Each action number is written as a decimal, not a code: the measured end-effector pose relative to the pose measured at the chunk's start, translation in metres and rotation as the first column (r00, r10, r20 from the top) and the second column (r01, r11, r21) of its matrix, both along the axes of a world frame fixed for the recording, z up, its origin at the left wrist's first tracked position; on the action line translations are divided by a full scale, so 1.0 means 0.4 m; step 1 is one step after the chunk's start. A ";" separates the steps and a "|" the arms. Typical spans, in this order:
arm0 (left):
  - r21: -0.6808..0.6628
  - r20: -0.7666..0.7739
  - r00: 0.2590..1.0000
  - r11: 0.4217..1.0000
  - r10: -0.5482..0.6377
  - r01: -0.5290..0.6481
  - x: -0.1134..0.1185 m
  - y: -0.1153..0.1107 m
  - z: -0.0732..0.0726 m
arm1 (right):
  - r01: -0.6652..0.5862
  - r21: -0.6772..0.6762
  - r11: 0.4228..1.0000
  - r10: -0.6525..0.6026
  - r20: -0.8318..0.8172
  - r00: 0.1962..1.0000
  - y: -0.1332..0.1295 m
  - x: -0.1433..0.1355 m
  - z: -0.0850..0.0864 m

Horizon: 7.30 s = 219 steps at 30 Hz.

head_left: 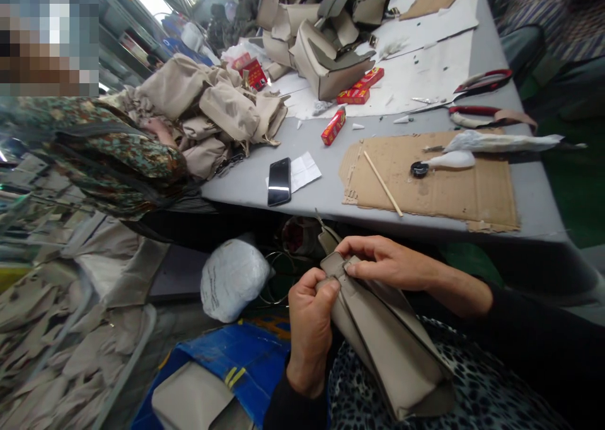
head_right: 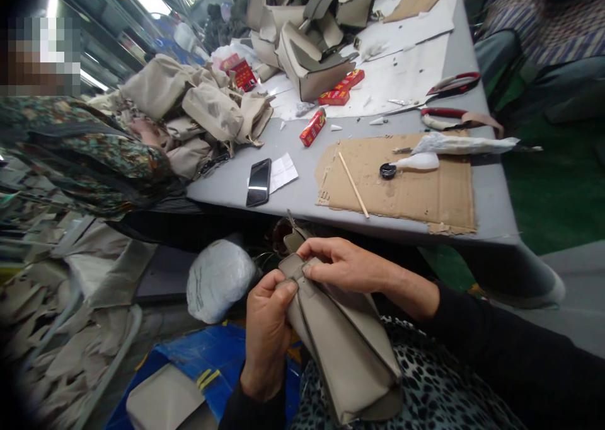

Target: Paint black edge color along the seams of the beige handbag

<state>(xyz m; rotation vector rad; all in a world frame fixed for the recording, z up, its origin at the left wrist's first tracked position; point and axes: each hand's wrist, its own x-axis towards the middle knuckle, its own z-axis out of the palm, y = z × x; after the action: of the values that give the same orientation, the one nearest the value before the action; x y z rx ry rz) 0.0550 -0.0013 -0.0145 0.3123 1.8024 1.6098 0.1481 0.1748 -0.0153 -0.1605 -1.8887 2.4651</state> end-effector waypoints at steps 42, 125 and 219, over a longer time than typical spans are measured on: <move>-0.037 -0.132 0.975 0.983 -0.181 0.177 -0.026 -0.005 0.017 | 0.255 0.132 0.958 -0.267 0.083 0.960 -0.058 -0.010 0.000; -0.062 -0.198 0.961 0.981 -0.195 0.186 -0.019 0.006 -0.006 | 0.269 0.172 0.948 -0.277 0.025 0.961 -0.047 0.006 -0.009; -0.043 -0.188 0.919 0.937 -0.348 0.346 -0.007 0.000 0.036 | 0.094 -0.011 0.996 -0.094 -0.068 0.993 -0.004 0.034 -0.022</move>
<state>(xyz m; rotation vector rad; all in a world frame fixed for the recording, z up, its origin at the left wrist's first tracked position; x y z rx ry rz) 0.0520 -0.0013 -0.0002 0.7633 1.7730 1.3563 0.1618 0.1733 -0.0242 -0.1588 -1.8016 2.3856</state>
